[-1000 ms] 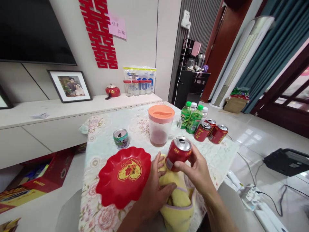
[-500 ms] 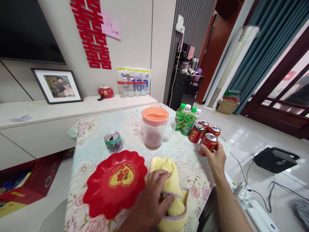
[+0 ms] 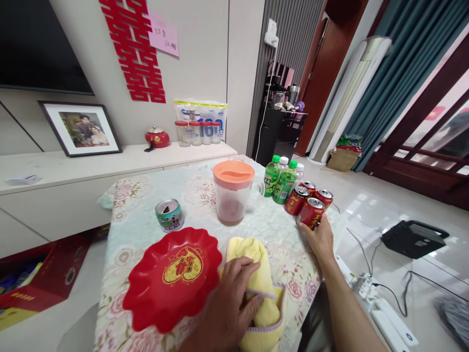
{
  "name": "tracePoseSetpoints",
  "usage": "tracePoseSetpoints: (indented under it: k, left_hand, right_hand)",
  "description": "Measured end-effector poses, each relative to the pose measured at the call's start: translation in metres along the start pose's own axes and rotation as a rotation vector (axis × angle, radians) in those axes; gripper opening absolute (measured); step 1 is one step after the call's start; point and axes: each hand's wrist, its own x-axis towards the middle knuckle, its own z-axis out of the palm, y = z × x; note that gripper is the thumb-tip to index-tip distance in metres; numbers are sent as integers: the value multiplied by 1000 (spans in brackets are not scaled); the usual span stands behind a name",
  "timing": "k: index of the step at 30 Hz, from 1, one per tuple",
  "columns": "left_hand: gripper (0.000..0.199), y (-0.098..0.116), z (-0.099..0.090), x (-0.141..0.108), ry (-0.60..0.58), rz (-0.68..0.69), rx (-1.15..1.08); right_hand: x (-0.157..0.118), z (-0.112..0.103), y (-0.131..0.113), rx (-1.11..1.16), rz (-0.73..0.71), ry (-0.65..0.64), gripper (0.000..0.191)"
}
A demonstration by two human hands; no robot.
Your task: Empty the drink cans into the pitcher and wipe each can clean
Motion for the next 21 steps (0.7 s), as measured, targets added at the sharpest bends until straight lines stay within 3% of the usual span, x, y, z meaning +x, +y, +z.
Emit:
tracePoseSetpoints:
  k: [6, 12, 16, 21]
  left_hand:
    - [45, 7, -8, -8, 150, 51, 32]
    - [50, 16, -42, -33, 330, 146, 302]
    - [55, 0, -67, -68, 371, 122, 585]
    - [57, -21, -87, -103, 367, 46, 757]
  right_hand:
    - [5, 3, 11, -101, 24, 19, 59]
    - [9, 6, 11, -147, 80, 38, 64]
    - [0, -4, 9, -111, 111, 10, 69]
    - [-30, -22, -4, -23, 181, 81, 64]
